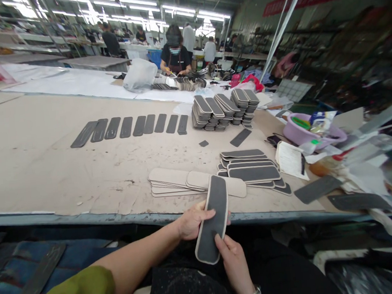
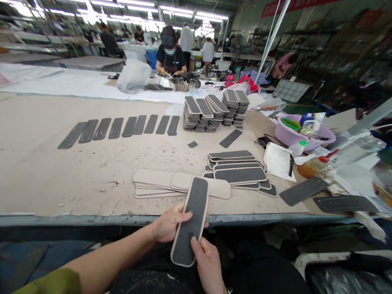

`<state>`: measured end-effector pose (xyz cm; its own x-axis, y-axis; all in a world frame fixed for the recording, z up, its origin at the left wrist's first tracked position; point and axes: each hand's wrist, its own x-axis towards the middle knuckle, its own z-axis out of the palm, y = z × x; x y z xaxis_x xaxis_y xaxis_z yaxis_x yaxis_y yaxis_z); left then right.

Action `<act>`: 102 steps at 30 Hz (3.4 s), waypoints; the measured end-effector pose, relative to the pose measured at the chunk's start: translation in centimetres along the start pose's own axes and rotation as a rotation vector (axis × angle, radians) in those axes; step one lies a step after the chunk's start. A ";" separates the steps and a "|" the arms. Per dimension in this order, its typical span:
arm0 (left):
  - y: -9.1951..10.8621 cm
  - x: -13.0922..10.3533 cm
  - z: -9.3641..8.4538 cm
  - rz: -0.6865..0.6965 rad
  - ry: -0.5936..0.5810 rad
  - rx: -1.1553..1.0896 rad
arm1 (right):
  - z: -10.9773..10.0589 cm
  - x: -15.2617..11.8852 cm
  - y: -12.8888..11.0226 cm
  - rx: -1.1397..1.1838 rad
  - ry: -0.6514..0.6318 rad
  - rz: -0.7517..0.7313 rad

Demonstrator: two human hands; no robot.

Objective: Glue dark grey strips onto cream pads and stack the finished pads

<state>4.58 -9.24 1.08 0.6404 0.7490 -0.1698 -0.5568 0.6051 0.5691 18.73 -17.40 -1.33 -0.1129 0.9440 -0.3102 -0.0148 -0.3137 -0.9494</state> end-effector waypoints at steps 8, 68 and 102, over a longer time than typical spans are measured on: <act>-0.4 -1.4 -0.9 -0.105 0.010 0.116 | -2.9 0.7 -2.4 0.043 0.169 -0.078; 2.4 -0.6 -0.6 -0.311 0.120 1.071 | -8.8 5.6 -5.4 0.592 0.212 -0.132; 7.9 12.2 -1.2 0.197 -0.206 2.330 | -21.7 10.7 -2.2 -1.033 0.679 -0.386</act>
<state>7.37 5.02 2.60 0.7815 0.6218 -0.0517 0.6178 -0.7596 0.2031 39.11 -4.36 -3.68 0.2548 0.9136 0.3169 0.8705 -0.0740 -0.4865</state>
